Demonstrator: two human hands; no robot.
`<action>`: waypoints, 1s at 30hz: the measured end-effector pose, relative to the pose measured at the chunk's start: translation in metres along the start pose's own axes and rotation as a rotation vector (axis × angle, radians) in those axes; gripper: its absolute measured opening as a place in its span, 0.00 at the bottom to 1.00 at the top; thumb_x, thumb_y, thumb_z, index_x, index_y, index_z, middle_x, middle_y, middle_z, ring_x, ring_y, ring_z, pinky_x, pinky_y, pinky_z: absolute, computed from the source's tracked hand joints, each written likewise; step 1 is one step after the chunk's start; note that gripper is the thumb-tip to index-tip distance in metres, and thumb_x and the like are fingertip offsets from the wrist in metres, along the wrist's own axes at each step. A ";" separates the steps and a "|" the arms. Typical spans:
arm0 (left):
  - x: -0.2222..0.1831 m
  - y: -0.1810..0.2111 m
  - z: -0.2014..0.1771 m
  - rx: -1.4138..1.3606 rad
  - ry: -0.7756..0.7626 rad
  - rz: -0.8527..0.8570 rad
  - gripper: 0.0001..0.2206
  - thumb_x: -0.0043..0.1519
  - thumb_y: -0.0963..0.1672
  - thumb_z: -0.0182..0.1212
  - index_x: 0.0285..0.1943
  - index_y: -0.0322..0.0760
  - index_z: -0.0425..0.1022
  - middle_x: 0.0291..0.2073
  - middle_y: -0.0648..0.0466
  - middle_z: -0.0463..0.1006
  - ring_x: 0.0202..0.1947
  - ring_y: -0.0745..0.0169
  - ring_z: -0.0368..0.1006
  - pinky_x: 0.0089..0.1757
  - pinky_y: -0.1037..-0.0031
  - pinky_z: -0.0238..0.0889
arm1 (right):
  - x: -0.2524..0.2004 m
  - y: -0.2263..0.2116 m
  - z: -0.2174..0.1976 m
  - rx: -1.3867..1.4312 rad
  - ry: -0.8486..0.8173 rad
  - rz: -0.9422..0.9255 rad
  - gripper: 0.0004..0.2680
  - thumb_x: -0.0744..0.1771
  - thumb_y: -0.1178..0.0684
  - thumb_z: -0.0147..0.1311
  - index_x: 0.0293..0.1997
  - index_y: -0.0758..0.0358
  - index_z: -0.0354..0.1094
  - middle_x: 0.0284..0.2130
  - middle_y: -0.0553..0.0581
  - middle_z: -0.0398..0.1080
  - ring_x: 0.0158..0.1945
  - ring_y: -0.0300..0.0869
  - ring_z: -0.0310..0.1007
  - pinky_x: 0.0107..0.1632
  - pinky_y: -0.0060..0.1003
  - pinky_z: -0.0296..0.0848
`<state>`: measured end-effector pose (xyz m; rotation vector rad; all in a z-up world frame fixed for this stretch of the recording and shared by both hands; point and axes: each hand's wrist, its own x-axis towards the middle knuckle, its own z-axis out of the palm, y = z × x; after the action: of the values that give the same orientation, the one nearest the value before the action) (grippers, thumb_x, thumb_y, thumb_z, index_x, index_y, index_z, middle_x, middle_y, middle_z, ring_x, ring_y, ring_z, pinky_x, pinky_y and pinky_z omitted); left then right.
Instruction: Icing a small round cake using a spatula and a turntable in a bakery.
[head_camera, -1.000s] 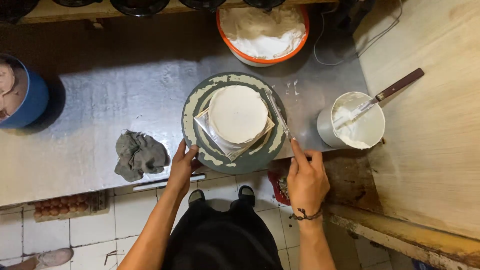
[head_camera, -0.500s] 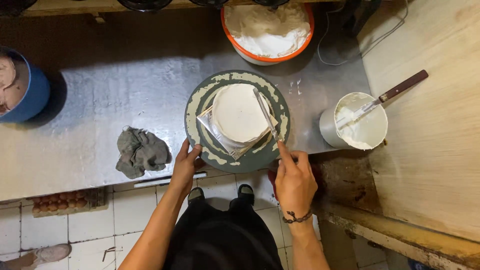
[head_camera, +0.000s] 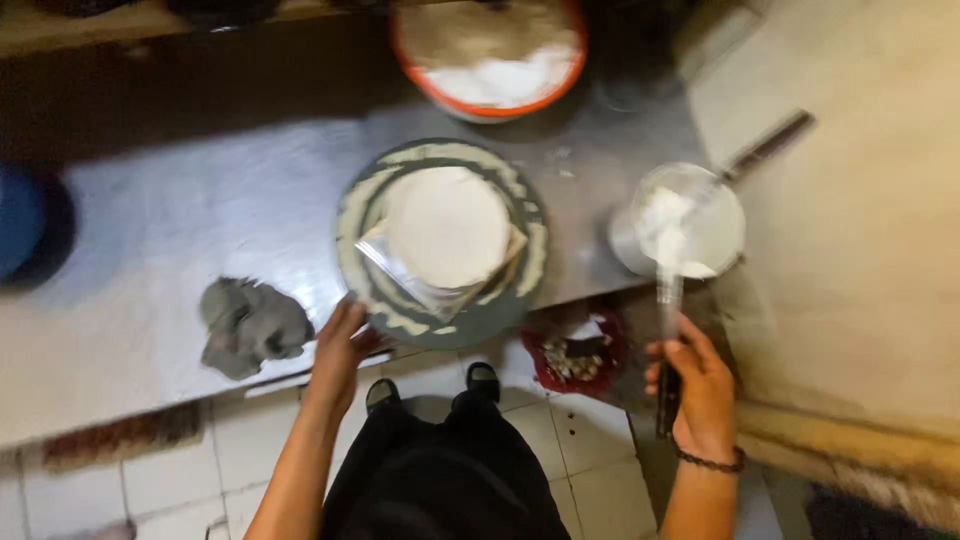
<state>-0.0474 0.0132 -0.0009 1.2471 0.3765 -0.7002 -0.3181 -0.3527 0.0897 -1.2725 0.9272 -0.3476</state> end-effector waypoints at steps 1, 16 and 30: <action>-0.003 -0.003 -0.004 0.020 -0.037 -0.015 0.29 0.64 0.51 0.55 0.74 0.37 0.59 0.59 0.54 0.75 0.46 0.57 0.76 0.50 0.60 0.70 | 0.004 0.021 -0.014 0.010 0.043 -0.005 0.18 0.68 0.55 0.52 0.67 0.63 0.64 0.37 0.57 0.77 0.29 0.39 0.72 0.29 0.35 0.72; -0.025 -0.001 0.021 0.027 -0.113 0.013 0.28 0.72 0.56 0.35 0.74 0.35 0.55 0.60 0.43 0.68 0.48 0.46 0.71 0.54 0.53 0.64 | 0.050 0.043 0.023 -1.049 0.708 -0.673 0.25 0.66 0.62 0.58 0.73 0.50 0.62 0.41 0.63 0.65 0.40 0.55 0.70 0.41 0.49 0.73; 0.020 -0.044 -0.019 0.102 -0.106 0.068 0.17 0.71 0.47 0.55 0.61 0.27 0.69 0.50 0.45 0.72 0.44 0.51 0.72 0.49 0.56 0.69 | -0.098 0.026 0.005 -1.348 0.528 -0.080 0.26 0.64 0.61 0.56 0.69 0.33 0.64 0.40 0.57 0.67 0.36 0.53 0.73 0.39 0.47 0.74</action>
<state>-0.0602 0.0192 -0.0506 1.3066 0.2124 -0.7312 -0.3801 -0.2739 0.1044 -2.5130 1.6718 -0.0713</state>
